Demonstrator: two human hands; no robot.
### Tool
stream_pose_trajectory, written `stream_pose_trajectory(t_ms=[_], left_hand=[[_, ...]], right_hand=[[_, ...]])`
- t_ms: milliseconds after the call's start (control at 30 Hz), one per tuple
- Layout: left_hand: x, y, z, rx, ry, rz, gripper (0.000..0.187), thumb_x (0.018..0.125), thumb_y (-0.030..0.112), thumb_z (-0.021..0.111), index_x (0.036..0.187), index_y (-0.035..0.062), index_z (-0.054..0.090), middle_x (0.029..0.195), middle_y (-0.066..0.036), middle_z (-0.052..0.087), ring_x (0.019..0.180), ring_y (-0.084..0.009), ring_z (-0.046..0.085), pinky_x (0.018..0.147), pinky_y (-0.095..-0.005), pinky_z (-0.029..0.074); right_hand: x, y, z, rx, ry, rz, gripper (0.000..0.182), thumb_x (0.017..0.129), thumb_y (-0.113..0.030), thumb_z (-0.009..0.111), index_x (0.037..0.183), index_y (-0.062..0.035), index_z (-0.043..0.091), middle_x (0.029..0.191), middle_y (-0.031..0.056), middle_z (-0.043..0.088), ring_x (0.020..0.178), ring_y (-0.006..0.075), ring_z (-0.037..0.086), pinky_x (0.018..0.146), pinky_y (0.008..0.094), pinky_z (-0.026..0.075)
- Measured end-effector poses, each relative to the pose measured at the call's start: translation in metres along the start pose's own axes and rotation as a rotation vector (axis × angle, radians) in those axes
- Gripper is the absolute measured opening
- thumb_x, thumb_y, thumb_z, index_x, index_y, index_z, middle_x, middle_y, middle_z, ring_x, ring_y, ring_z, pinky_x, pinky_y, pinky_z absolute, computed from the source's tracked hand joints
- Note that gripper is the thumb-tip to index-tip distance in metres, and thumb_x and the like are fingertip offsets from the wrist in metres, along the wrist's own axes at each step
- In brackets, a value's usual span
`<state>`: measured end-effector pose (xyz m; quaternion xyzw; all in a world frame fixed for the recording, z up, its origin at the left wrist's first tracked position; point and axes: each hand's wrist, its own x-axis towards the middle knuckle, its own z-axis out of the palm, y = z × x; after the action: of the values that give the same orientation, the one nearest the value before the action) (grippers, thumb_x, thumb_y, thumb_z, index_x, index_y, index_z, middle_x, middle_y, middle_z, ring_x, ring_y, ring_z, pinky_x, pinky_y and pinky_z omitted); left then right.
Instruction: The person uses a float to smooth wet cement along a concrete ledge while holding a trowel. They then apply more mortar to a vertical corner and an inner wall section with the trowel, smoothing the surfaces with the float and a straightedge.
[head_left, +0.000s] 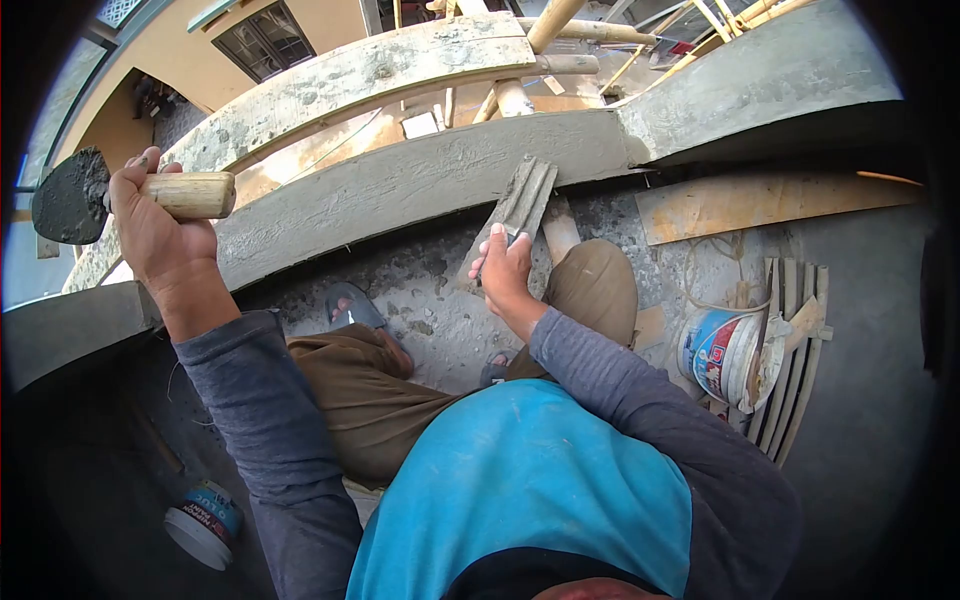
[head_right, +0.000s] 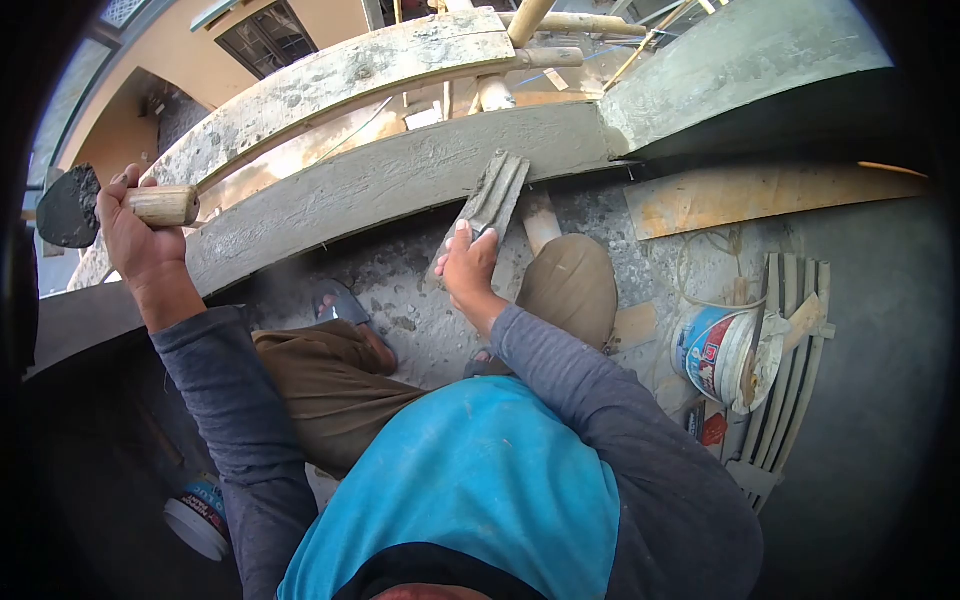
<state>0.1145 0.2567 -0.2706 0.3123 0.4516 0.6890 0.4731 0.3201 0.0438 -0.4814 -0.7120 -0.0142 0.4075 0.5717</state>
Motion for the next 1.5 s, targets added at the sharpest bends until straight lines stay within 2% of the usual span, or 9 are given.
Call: stream_pose_trajectory(t_ms=[100,233,467,633,800,967,1133,1267,1500], left_hand=[[-0.003,0.000,-0.003,0.011,-0.014,-0.029,0.020,0.084,0.013,0.053,0.101,0.0036,0.051,0.097,-0.010,0.057,0.081,-0.0194,0.052,0.077,-0.0337,0.046],[-0.003,0.006,-0.006,0.008,-0.002,-0.003,0.020,0.084,0.013,0.053,0.102,0.0042,0.052,0.097,-0.009,0.057,0.082,-0.0192,0.052,0.079,-0.0329,0.045],[0.004,-0.004,-0.002,-0.003,-0.028,-0.018,0.020,0.084,0.012,0.053,0.102,0.0029,0.052,0.096,-0.008,0.055,0.082,-0.0183,0.050,0.078,-0.0316,0.045],[0.012,-0.003,-0.016,0.043,-0.026,0.003,0.023,0.083,0.013,0.054,0.103,0.0020,0.051,0.098,-0.009,0.054,0.081,-0.0192,0.051,0.076,-0.0326,0.047],[0.019,-0.001,-0.023,0.024,-0.012,-0.001,0.022,0.085,0.014,0.053,0.103,0.0021,0.051,0.100,-0.009,0.055,0.083,-0.0196,0.052,0.077,-0.0330,0.047],[0.015,0.001,-0.024,0.054,0.008,0.003,0.021,0.086,0.015,0.053,0.103,0.0029,0.051,0.099,-0.009,0.056,0.083,-0.0196,0.052,0.079,-0.0341,0.047],[0.019,-0.004,-0.015,0.034,0.006,-0.002,0.022,0.085,0.014,0.054,0.103,0.0031,0.051,0.100,-0.009,0.056,0.085,-0.0192,0.051,0.080,-0.0338,0.047],[0.018,-0.009,-0.017,0.049,-0.017,-0.027,0.023,0.084,0.014,0.054,0.104,0.0031,0.051,0.101,-0.009,0.055,0.084,-0.0193,0.051,0.079,-0.0333,0.047],[0.024,-0.004,-0.022,0.029,-0.003,-0.002,0.023,0.084,0.014,0.053,0.104,0.0032,0.051,0.100,-0.009,0.056,0.081,-0.0194,0.053,0.075,-0.0329,0.047]], right_hand=[[0.027,-0.008,-0.023,0.055,0.183,-0.043,0.031,0.096,-0.029,0.046,0.095,-0.0014,0.031,0.076,0.0088,0.049,0.045,0.0149,0.049,0.038,0.0286,0.044],[0.045,-0.017,-0.023,0.153,0.207,-0.078,0.030,0.096,-0.030,0.045,0.099,-0.0022,0.034,0.075,0.0068,0.049,0.050,0.0142,0.050,0.041,0.0286,0.045],[-0.021,0.014,0.013,-0.021,-0.138,-0.012,0.030,0.097,-0.031,0.044,0.100,-0.0027,0.033,0.076,0.0076,0.050,0.049,0.0152,0.050,0.041,0.0299,0.046],[0.029,-0.006,-0.042,0.192,0.193,-0.048,0.031,0.097,-0.033,0.043,0.097,-0.0028,0.034,0.077,0.0080,0.049,0.053,0.0168,0.050,0.044,0.0319,0.047],[0.079,-0.040,-0.064,0.229,0.308,-0.093,0.033,0.097,-0.031,0.043,0.099,0.0011,0.035,0.076,0.0084,0.049,0.054,0.0175,0.049,0.044,0.0331,0.047],[0.080,-0.038,-0.061,0.256,0.341,-0.058,0.031,0.097,-0.028,0.042,0.102,0.0008,0.033,0.076,0.0088,0.050,0.050,0.0157,0.049,0.040,0.0301,0.045],[0.027,-0.016,-0.043,0.085,0.133,-0.021,0.031,0.097,-0.029,0.044,0.101,0.0000,0.034,0.076,0.0085,0.050,0.051,0.0155,0.050,0.041,0.0298,0.046],[0.058,-0.019,-0.062,0.217,0.322,-0.090,0.032,0.097,-0.032,0.043,0.101,-0.0005,0.036,0.075,0.0076,0.049,0.055,0.0161,0.049,0.045,0.0307,0.047],[0.058,-0.026,-0.046,0.172,0.231,-0.056,0.032,0.097,-0.031,0.044,0.100,-0.0005,0.034,0.076,0.0072,0.048,0.053,0.0156,0.049,0.044,0.0315,0.046]])
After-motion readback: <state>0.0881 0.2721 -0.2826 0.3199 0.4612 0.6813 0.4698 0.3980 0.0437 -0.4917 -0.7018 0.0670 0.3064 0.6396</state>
